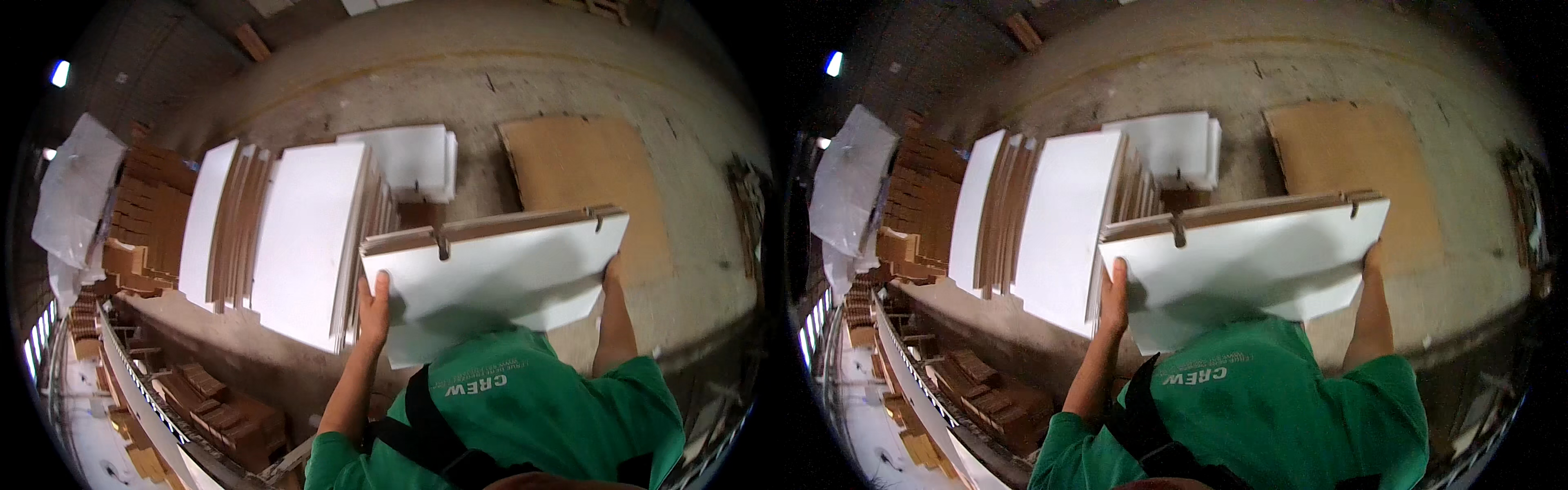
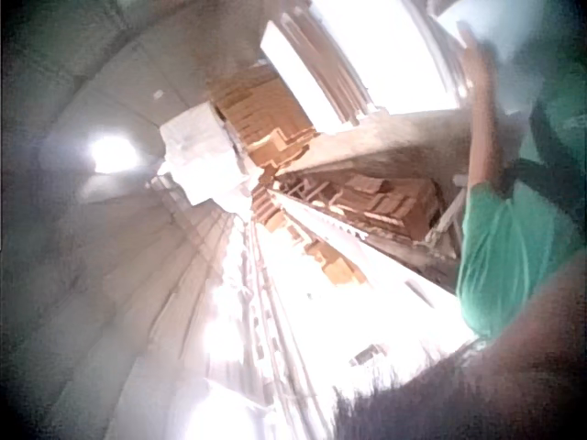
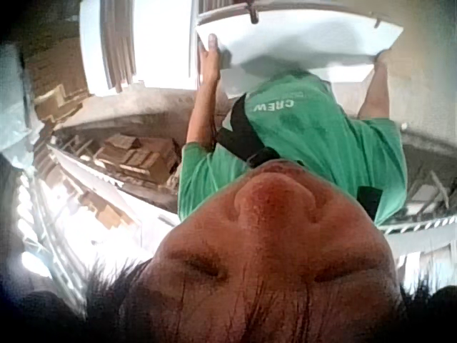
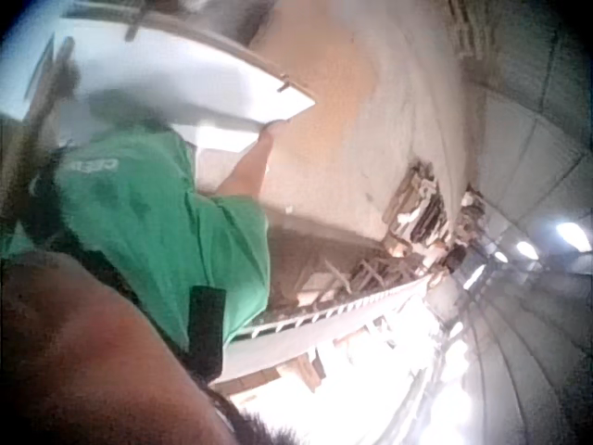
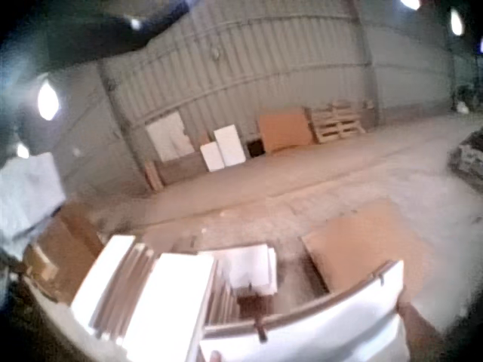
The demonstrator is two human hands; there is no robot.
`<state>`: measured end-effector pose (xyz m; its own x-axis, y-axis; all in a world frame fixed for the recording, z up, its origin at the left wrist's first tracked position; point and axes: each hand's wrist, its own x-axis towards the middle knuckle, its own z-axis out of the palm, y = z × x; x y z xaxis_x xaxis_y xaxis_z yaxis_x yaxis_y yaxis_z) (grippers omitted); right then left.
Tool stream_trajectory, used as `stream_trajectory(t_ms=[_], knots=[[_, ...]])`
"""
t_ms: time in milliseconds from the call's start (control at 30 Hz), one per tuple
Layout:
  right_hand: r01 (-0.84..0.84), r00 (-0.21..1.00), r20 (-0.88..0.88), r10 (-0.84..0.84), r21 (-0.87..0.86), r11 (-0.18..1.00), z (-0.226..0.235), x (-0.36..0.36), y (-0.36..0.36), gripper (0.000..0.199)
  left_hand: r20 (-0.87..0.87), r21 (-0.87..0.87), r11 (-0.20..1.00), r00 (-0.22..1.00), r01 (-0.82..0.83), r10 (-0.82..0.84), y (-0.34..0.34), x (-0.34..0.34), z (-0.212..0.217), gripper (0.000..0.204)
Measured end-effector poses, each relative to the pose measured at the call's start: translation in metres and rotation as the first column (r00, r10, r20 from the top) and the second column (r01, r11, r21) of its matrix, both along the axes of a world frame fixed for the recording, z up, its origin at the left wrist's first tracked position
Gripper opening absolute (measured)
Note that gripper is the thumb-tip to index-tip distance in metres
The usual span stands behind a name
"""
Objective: The person picks up white rectangular panels from a stack on the floor and places them onto a growing pile nearby. They handle the panels one at a time, lifting them with both hands and setting them down carefully. The person briefly adjusts their camera strap during the process.
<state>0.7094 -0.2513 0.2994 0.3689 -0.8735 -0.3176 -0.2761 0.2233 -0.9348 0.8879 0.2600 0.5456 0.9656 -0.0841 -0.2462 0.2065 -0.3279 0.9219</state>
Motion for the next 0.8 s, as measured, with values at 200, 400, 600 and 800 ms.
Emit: stream_trajectory(t_ms=[200,400,600,800], knots=[[-0.165,0.978,-0.158,0.135,-0.197,0.966,-0.02,0.123,-0.138,0.039,-0.151,-0.058,0.995,0.986,-0.077,0.068,-0.089,0.122,-0.055,0.084],[-0.093,0.995,-0.039,0.091,-0.033,0.995,-0.002,0.196,-0.193,0.039,-0.295,-0.067,0.995,0.954,-0.073,0.05,-0.165,0.209,-0.039,0.085],[-0.085,0.993,-0.081,0.087,0.021,0.996,0.005,0.282,-0.251,0.041,-0.27,0.186,0.982,0.96,-0.025,0.075,-0.222,0.323,-0.037,0.102],[-0.129,0.985,-0.12,0.123,-0.042,0.991,0.05,0.41,-0.323,0.043,-0.243,0.051,0.999,0.97,-0.006,0.018,-0.283,0.465,-0.07,0.11]])
